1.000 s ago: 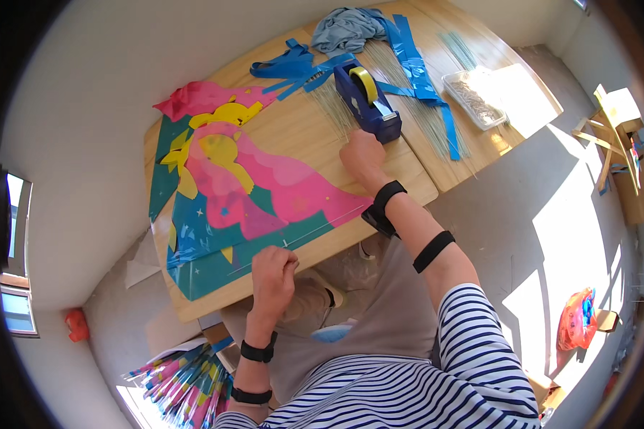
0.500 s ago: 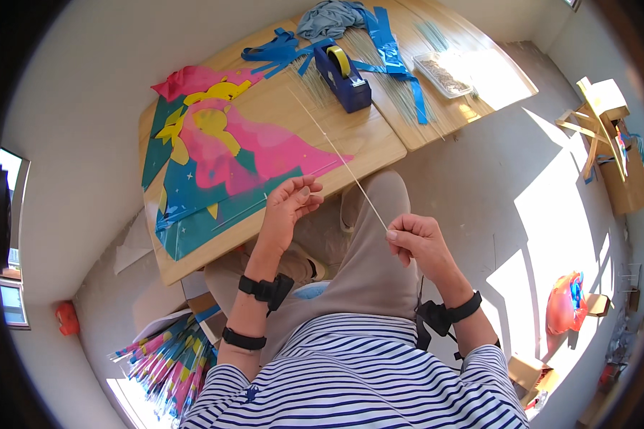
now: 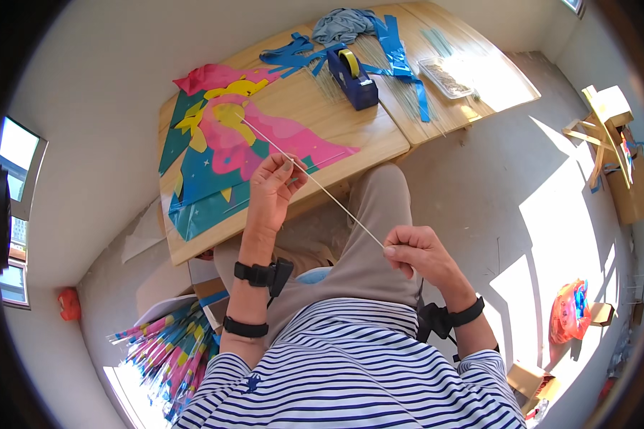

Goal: Assembling a plastic kite by taping sticks and streamers to the kite body.

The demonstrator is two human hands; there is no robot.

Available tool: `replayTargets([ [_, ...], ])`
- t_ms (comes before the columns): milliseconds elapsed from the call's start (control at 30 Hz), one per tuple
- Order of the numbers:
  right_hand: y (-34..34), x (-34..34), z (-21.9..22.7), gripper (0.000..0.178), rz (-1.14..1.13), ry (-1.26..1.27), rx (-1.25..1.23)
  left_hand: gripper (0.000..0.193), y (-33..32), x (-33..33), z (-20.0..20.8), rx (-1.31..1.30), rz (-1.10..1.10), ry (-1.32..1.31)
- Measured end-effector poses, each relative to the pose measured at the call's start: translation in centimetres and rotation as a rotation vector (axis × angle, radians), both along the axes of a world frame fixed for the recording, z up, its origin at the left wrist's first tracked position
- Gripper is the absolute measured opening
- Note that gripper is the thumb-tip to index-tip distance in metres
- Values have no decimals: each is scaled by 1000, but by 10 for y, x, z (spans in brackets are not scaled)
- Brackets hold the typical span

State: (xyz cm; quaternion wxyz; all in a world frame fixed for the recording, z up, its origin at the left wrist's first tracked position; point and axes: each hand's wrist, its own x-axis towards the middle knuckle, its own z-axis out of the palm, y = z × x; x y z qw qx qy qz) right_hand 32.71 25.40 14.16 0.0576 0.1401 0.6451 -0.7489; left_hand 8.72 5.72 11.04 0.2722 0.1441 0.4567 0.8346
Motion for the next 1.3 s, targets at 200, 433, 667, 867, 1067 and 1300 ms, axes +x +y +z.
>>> replayTargets([
  [200, 5, -6, 2, 14, 89, -40, 48, 2, -3, -4, -1, -21, 24, -26],
  [433, 74, -114, -52, 24, -51, -123, 247, 1, -57, -11, -10, -87, 167, -68],
  [667, 201, -324, -80, 32, -528, 102, 720, 3, -108, 3, -15, -217, 268, -113],
  [867, 188, -383, -72, 28, -478, -235, 770, 3, -143, 11, -12, -323, 399, -153],
  [1067, 187, -364, -61, 24, -556, -80, 757, 3, -118, -8, -5, -327, 306, -151],
  [1300, 146, -178, -37, 24, -397, -19, 364, 2, -34, -32, 3, -239, 114, -145],
])
